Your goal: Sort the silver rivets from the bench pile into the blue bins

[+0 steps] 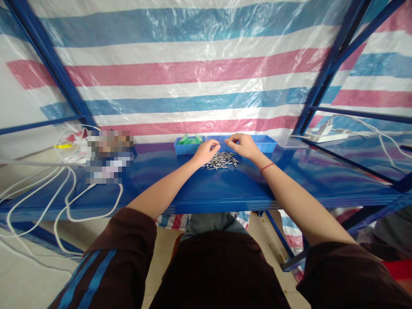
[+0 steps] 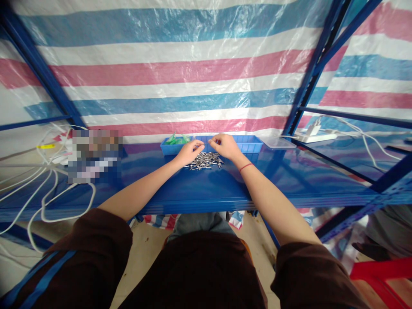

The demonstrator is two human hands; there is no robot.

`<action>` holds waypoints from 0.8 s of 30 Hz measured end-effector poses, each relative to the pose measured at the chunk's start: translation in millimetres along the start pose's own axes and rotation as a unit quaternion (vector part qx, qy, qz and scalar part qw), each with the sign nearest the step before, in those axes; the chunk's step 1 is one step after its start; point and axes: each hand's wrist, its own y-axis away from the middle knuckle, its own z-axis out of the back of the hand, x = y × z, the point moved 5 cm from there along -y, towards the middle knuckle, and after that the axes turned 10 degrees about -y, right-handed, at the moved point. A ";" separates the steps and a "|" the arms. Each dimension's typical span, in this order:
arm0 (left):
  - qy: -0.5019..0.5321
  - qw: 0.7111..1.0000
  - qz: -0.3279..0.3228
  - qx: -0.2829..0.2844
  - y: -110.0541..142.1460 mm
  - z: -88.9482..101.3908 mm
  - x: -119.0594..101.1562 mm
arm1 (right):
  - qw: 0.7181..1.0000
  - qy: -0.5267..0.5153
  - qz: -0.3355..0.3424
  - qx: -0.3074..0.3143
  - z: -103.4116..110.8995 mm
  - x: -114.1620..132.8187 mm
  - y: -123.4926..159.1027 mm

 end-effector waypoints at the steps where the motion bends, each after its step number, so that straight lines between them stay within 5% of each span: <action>1: -0.020 1.000 0.000 0.011 0.9 -0.7 0.3 | 1.000 0.015 -0.018 -0.020 4.0 -5.1 -1.1; 8: -0.195 0.972 -0.064 0.112 6.3 -1.7 -5.4 | 0.947 0.094 -0.210 -0.225 50.6 -63.4 9.2; 13: -0.227 0.960 -0.044 0.160 8.8 -5.4 -0.4 | 0.928 0.107 -0.296 -0.198 52.9 -86.6 15.7; 24: -0.216 0.962 -0.039 0.165 7.4 -6.1 -5.4 | 0.964 0.060 -0.240 -0.099 26.1 -54.4 6.3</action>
